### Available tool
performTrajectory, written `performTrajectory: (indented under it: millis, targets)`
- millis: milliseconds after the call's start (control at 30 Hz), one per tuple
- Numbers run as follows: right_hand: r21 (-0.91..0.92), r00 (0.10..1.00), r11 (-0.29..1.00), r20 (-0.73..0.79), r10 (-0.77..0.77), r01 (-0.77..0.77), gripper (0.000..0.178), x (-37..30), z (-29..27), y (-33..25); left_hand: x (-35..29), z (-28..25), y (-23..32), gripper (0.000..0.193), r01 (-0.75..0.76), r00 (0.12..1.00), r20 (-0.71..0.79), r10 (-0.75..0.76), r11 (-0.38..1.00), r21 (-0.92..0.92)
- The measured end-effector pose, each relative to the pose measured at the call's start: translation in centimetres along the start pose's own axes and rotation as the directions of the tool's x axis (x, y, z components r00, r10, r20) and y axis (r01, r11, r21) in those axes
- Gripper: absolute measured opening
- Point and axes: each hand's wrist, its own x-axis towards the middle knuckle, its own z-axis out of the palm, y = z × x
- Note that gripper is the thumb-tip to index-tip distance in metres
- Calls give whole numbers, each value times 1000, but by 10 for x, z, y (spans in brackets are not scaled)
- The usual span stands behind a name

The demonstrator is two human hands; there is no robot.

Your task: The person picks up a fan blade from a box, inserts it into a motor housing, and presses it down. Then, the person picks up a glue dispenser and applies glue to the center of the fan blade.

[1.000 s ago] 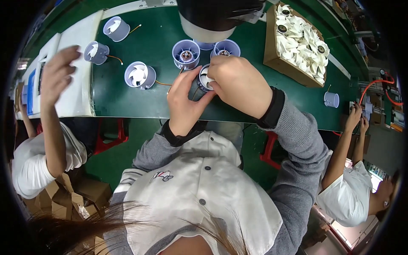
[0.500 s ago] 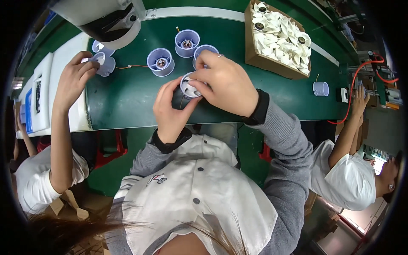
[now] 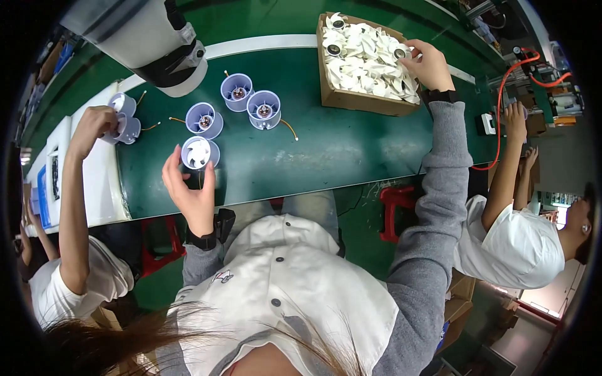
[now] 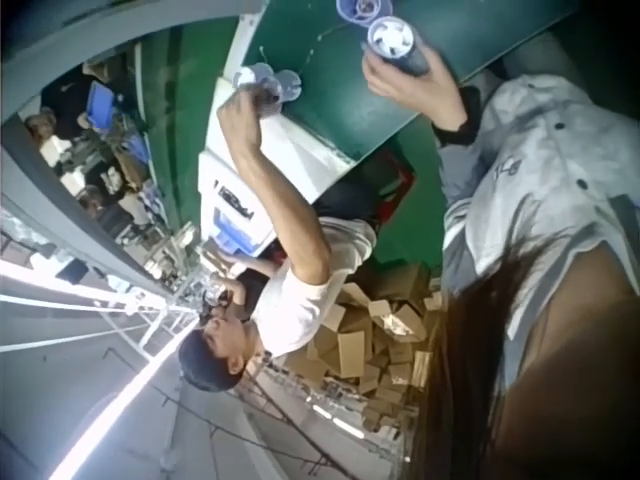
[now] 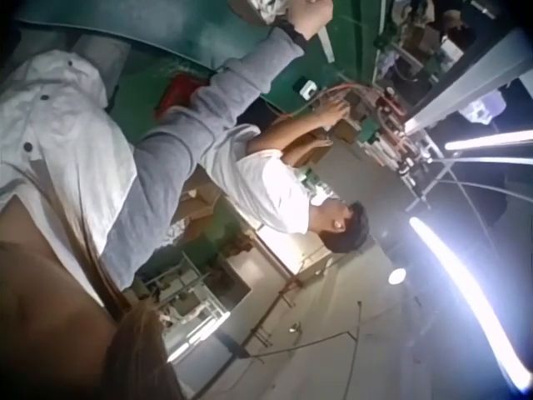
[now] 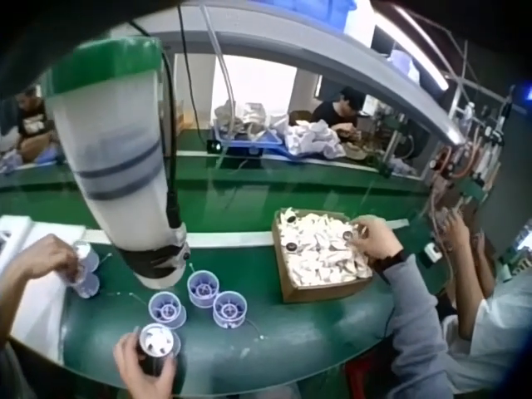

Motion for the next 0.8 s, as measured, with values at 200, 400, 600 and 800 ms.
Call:
performTrajectory:
  millis: [200,400,600,800]
  targets:
    - [173,976,983,-215,-18,57,27,-15,-6,-18,-15,-1,10,59,-178,957,-237,168,984,-20]
    - [958,997,280,61,41,-70,28,-109,-13,-119,-16,-4,52,51,-482,850,-35,525,750,-454]
    - [922,895,-98,333,-295,-376,26,-180,11,-184,10,-4,93,76,-228,834,201,513,654,-722]
    - [710,845,-458,457,-276,-534,31,-190,19,-203,1,-8,81,75,-140,799,281,532,619,-773]
